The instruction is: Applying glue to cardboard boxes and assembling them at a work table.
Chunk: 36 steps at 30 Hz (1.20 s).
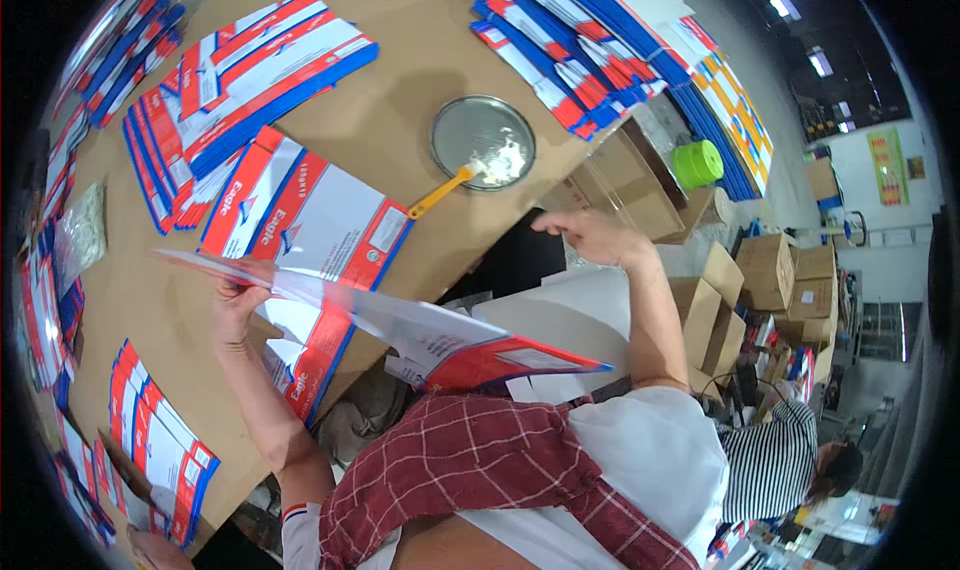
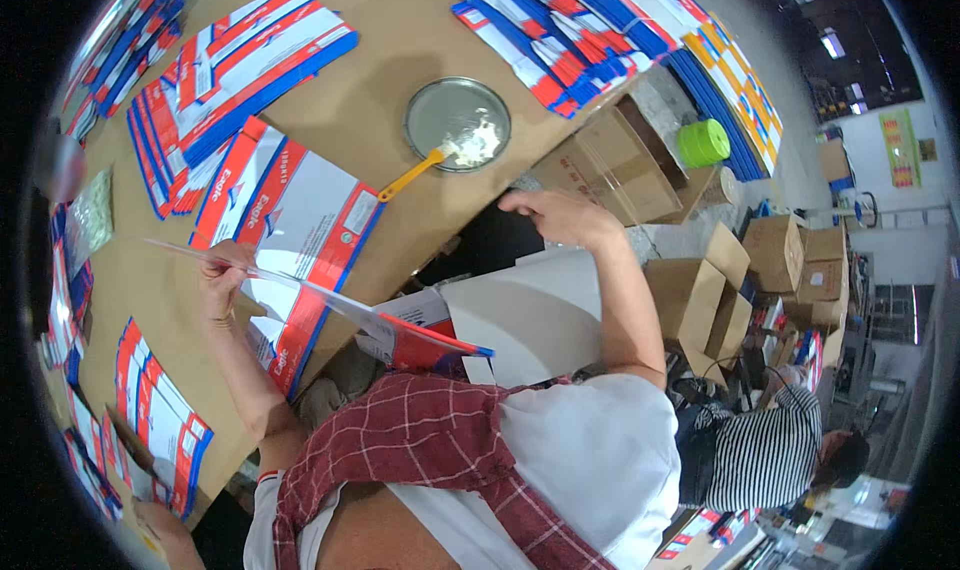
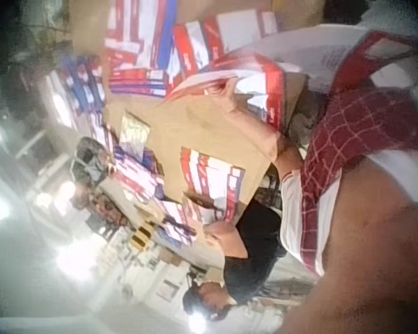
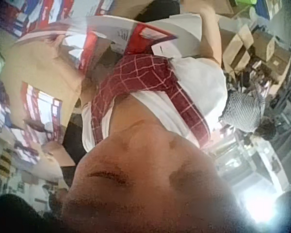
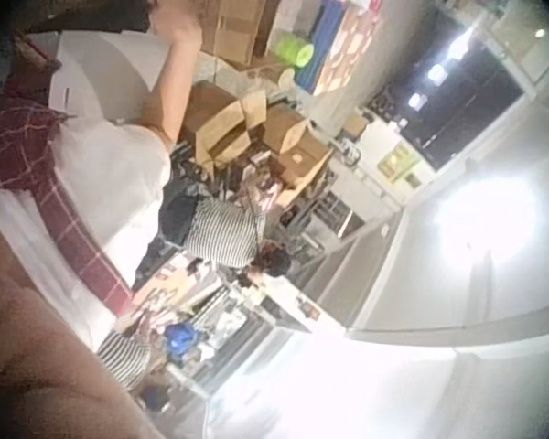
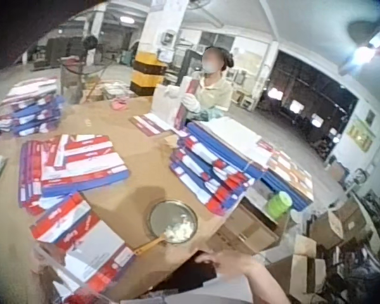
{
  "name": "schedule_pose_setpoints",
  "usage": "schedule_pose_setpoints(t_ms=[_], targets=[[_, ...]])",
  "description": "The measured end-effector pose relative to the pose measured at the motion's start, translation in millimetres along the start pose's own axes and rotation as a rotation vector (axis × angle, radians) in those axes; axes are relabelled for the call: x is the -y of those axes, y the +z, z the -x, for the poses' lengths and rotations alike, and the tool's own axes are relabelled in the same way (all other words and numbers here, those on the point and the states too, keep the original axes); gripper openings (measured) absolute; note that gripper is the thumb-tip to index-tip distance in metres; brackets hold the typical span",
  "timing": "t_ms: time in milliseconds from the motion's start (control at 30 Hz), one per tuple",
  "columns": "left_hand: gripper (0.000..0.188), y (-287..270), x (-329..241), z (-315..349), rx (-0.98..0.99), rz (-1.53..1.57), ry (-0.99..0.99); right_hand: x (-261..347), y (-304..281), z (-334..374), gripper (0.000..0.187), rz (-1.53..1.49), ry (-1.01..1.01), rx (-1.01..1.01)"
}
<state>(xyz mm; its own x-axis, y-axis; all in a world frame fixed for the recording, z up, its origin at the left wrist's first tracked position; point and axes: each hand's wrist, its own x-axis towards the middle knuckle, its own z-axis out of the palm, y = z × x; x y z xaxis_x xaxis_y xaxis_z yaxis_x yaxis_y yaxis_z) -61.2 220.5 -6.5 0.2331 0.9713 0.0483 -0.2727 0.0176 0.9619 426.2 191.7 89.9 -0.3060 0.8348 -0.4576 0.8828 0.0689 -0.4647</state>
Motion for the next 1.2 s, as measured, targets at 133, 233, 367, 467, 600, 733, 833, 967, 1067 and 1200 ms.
schedule_pose_setpoints(t_ms=[133,233,367,467,600,733,833,967,1067,1200], targets=[[0.028,-11.7,10.0,0.2,0.084,0.04,0.025,-79.1,21.8,84.9,0.048,0.014,0.23,0.1],[0.033,-13.4,17.9,-2.9,0.123,0.118,0.012,-118.6,49.8,134.5,0.063,-0.738,0.186,0.192],[0.015,13.5,16.1,2.0,-0.189,0.03,0.035,-92.0,55.5,144.8,0.075,-1.028,0.124,-0.311],[0.014,-7.8,24.1,-1.5,-0.004,0.099,0.077,-94.2,40.9,117.1,0.051,-0.915,-0.084,-0.35],[0.023,-6.3,9.5,-14.8,0.36,0.198,0.183,-85.0,36.6,90.4,0.023,-0.663,0.091,-0.226],[0.022,-1.4,-3.4,-13.6,0.527,0.208,0.242,-84.0,41.5,74.9,0.025,-1.031,0.078,-0.349],[0.02,16.1,-40.6,2.0,0.265,-0.126,0.076,-53.7,28.6,70.9,0.027,-1.22,0.015,-0.393],[0.036,73.0,-83.0,21.1,-0.053,-0.298,0.109,51.4,-15.9,71.4,0.026,-0.856,-0.152,-0.378],[0.042,125.2,-103.5,4.9,-0.045,-0.469,0.005,41.1,-8.8,26.8,0.029,-0.843,-0.493,-0.425],[0.04,122.2,-108.7,8.4,-0.071,-0.235,0.058,67.9,-26.5,12.6,0.031,-1.033,-0.579,-0.212]])
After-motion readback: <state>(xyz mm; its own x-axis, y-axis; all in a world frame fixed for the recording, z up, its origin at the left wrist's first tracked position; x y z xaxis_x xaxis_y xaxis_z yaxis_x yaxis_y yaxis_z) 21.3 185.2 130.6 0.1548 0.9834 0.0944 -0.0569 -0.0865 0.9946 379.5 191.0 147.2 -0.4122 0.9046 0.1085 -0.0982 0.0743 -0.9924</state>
